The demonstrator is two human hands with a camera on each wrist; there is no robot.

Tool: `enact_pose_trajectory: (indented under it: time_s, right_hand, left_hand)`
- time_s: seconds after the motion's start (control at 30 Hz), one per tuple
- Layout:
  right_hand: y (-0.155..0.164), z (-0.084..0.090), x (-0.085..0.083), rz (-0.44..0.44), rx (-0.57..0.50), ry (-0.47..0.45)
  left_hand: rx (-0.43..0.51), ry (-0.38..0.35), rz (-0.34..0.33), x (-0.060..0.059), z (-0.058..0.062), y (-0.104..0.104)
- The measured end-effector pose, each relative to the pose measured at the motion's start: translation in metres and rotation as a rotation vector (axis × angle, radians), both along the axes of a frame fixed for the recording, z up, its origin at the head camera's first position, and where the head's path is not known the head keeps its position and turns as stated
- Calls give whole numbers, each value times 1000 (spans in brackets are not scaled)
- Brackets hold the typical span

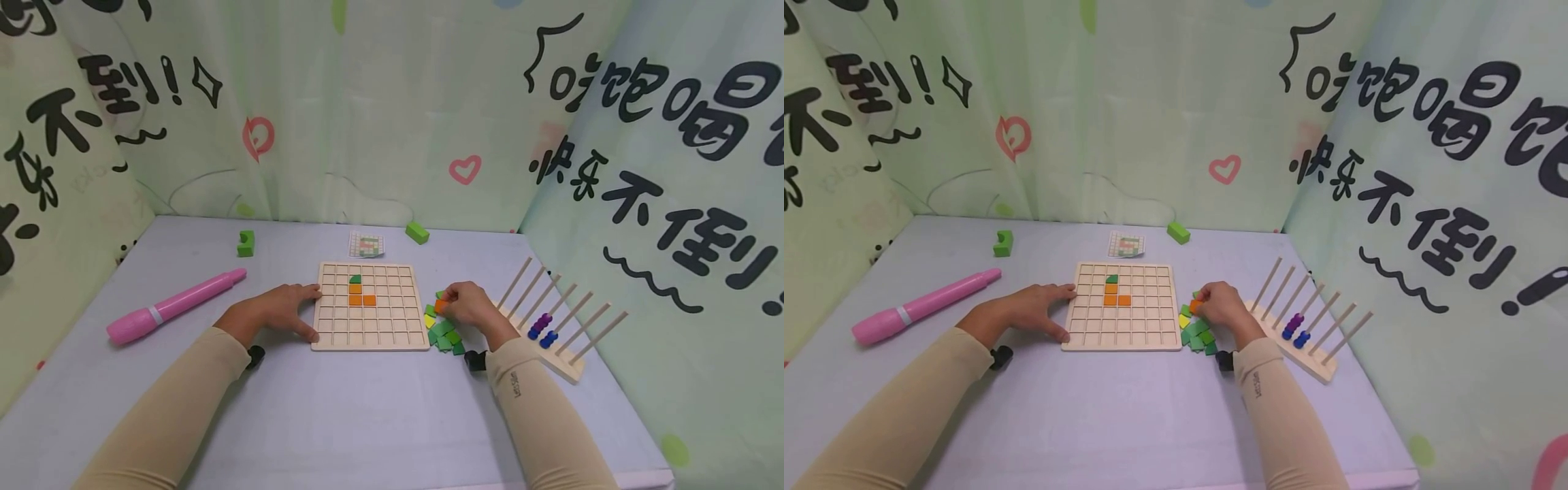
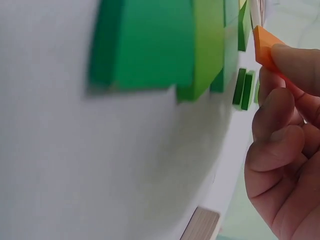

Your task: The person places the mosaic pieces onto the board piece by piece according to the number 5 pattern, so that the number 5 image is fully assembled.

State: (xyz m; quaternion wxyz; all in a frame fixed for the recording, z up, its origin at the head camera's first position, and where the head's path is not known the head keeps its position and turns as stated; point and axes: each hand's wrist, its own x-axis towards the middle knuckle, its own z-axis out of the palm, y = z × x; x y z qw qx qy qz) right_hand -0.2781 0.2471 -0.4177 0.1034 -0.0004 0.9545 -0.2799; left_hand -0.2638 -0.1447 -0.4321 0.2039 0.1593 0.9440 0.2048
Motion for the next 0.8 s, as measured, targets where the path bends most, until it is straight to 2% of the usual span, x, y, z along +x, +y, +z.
enact_pose_trajectory:
  time_s: [0.17, 0.43, 0.8]
  right_hand:
    - [-9, 2, -1, 18, -70, -13]
    - [-36, 5, -6, 96, -137, -19]
    - [-76, 3, -13, 181, -122, -35]
  left_hand:
    - [1, 1, 1, 0, 0, 0]
    - [8, 6, 1, 1, 2, -1]
    - [14, 2, 0, 1, -2, 0]
